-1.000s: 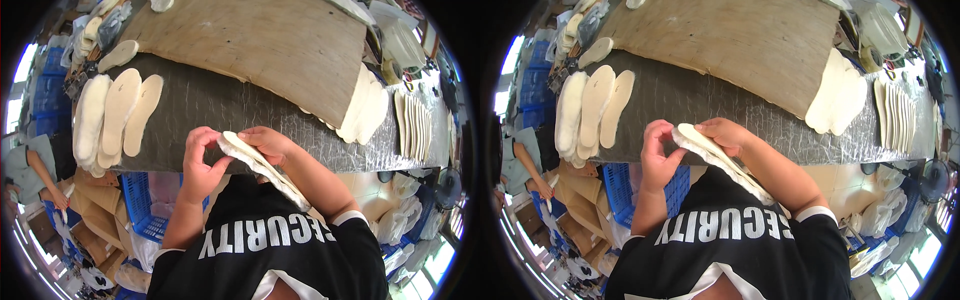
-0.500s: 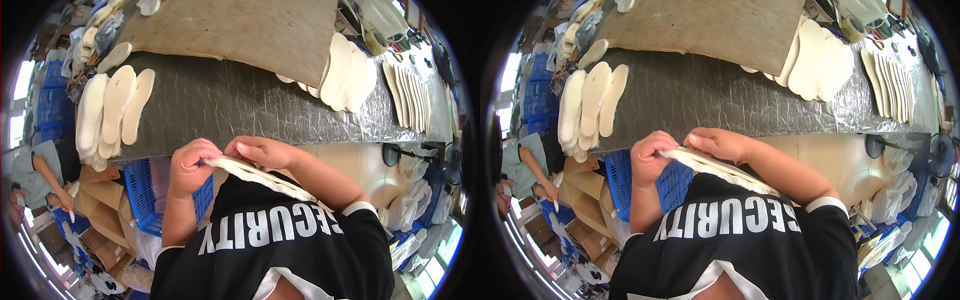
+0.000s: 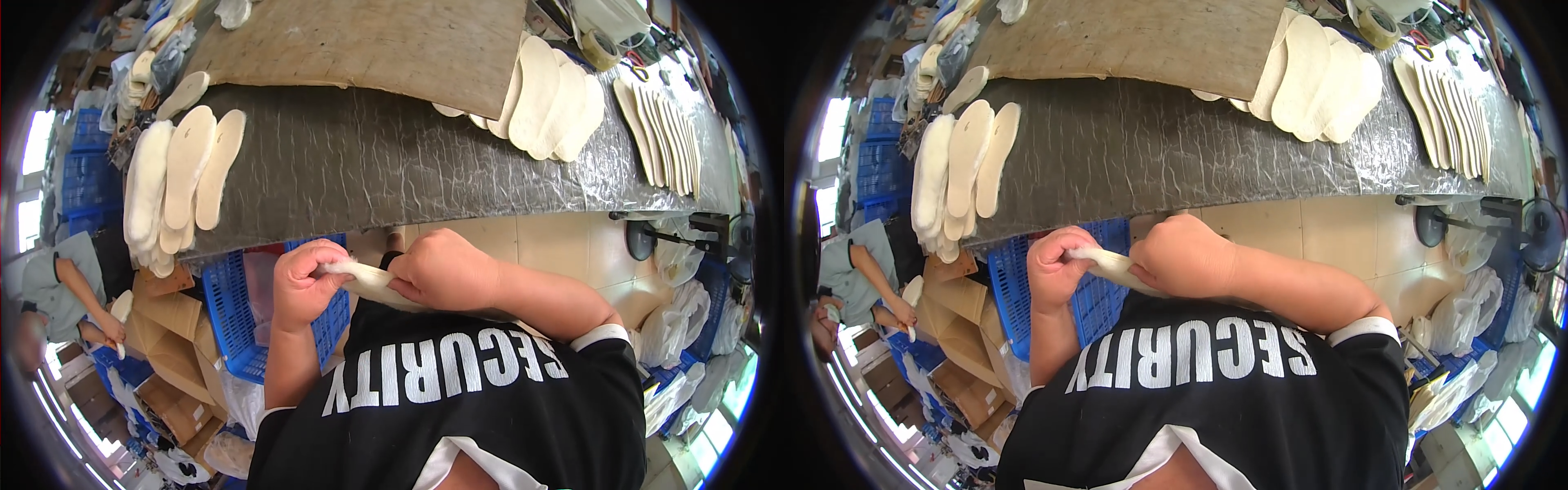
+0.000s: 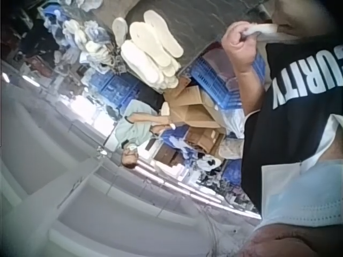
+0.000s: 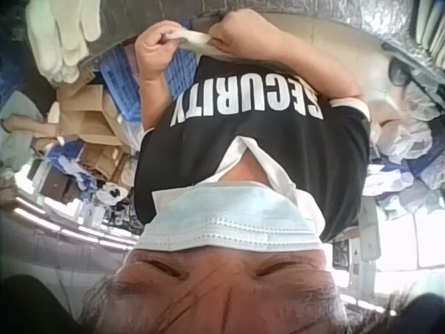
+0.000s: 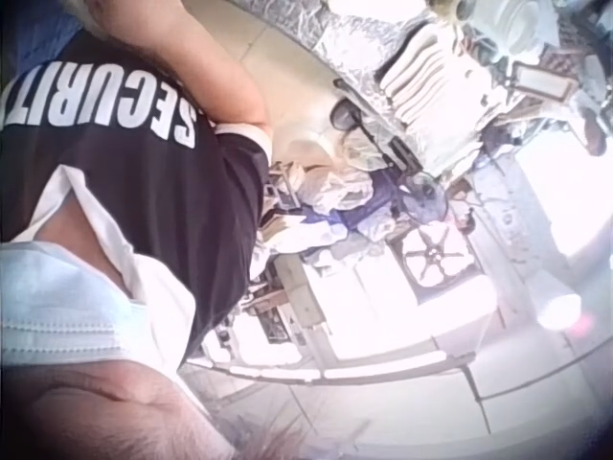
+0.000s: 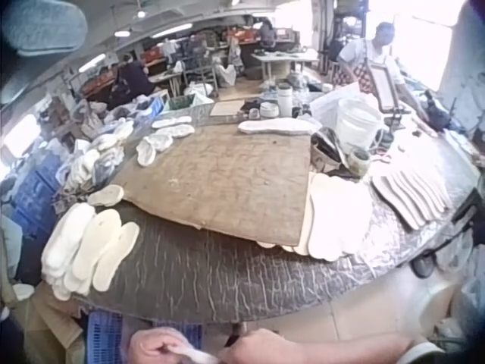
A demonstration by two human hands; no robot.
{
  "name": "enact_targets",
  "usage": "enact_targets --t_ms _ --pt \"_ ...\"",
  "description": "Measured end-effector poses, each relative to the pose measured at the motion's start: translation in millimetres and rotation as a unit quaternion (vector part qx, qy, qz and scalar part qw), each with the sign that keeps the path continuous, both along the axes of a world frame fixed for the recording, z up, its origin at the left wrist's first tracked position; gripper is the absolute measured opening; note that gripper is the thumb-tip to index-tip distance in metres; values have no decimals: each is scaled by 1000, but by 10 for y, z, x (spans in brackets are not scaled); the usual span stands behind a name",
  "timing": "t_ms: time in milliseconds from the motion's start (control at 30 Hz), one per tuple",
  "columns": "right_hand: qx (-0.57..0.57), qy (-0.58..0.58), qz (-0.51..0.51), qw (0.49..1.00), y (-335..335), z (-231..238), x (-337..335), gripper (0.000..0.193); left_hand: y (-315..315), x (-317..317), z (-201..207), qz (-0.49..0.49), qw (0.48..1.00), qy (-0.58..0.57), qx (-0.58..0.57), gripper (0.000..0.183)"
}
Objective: Manually inspecting, sorting, and stacking white shoe insoles in a manufacturing environment.
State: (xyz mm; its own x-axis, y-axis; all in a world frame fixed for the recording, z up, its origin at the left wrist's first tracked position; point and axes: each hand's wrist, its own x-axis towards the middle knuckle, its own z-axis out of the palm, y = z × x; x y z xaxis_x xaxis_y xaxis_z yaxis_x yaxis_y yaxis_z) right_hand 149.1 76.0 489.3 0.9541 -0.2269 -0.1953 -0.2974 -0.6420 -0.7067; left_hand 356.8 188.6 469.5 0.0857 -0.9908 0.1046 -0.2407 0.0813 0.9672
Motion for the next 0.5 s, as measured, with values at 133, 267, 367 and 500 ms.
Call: enact_targets --t_ms 133,267,367,500 --pt "110 -20 -6 994 -44 -78 -174 30 102 -9 21 16 1000 -15 -14 18" --pt "32 6 -33 999 -119 7 -378 50 230 91 -36 72 991 22 -109 20" --pt "-39 -2 -66 997 -126 5 -436 44 243 100 -121 82 989 37 -115 22" --pt "-127 -76 -94 985 -146 -128 -376 28 178 100 -217 93 987 77 -110 20"
